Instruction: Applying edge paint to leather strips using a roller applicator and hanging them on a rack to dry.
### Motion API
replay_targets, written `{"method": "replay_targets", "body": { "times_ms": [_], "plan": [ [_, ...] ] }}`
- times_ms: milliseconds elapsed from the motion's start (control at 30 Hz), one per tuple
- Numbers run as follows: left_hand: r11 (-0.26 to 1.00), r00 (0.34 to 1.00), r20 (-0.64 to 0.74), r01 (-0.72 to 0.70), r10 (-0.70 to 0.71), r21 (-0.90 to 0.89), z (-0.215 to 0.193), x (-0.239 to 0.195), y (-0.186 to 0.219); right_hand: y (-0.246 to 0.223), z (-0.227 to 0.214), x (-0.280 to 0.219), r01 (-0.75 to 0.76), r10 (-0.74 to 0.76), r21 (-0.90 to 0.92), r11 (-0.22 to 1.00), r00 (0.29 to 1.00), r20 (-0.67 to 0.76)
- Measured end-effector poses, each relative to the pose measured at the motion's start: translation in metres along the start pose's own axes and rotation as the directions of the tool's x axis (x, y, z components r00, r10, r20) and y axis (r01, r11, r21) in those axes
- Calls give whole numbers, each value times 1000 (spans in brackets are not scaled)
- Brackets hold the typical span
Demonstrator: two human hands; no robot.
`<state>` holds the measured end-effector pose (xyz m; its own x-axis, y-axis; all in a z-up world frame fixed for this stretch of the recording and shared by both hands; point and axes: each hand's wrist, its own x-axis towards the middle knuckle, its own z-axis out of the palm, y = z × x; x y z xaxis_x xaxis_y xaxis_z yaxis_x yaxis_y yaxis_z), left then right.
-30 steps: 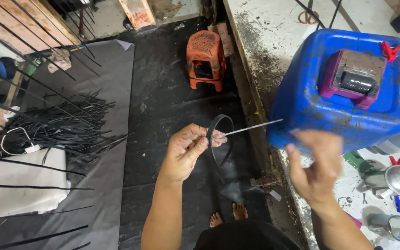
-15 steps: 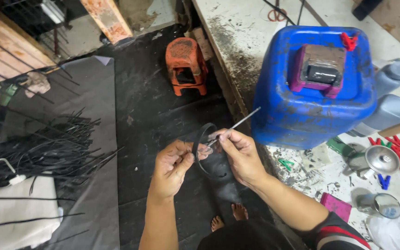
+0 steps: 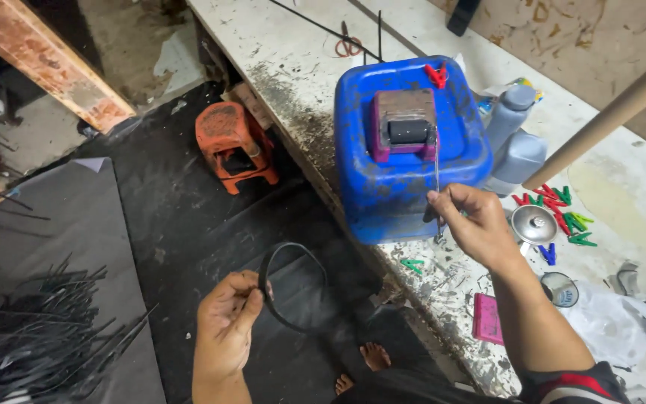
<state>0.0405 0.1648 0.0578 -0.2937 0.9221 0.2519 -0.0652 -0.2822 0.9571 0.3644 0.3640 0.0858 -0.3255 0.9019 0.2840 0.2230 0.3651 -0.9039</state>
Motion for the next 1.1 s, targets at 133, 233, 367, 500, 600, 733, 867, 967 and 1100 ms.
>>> {"method": "replay_targets", "body": {
  "times_ms": [133,233,367,500,600,733,867,967,1100],
  "plan": [
    [999,999,-32,5,-4,35,6,-1,3,0,-11,20,-138,144,-111,984,988,52],
    [999,998,-65,15,-13,34,10,0,2,20,-11,35,-187,190,-35,982,975,117],
    [998,996,-85,41,-37,46,9,-1,2,38,-9,44,-174,169,10,985,969,178],
    [1000,995,-103,13,-12,7,10,-2,-1,37,-8,48,-181,169,32,983,960,224],
    [1000,991,-129,28,-29,-11,8,-1,-2,31,-9,51,-116,108,8,993,945,310],
    [997,993,-113,-26,18,-70,-2,3,-7,10,-8,48,10,-18,20,1000,886,464],
    [991,995,-22,-98,96,-86,-4,19,15,-26,2,46,182,-88,-91,979,784,614],
    [988,992,27,-121,124,-91,-11,29,29,-49,17,48,427,-308,6,904,642,702],
    [948,982,-27,-187,187,-257,-17,36,34,-78,42,52,593,-478,122,796,492,727]
  ]
}}
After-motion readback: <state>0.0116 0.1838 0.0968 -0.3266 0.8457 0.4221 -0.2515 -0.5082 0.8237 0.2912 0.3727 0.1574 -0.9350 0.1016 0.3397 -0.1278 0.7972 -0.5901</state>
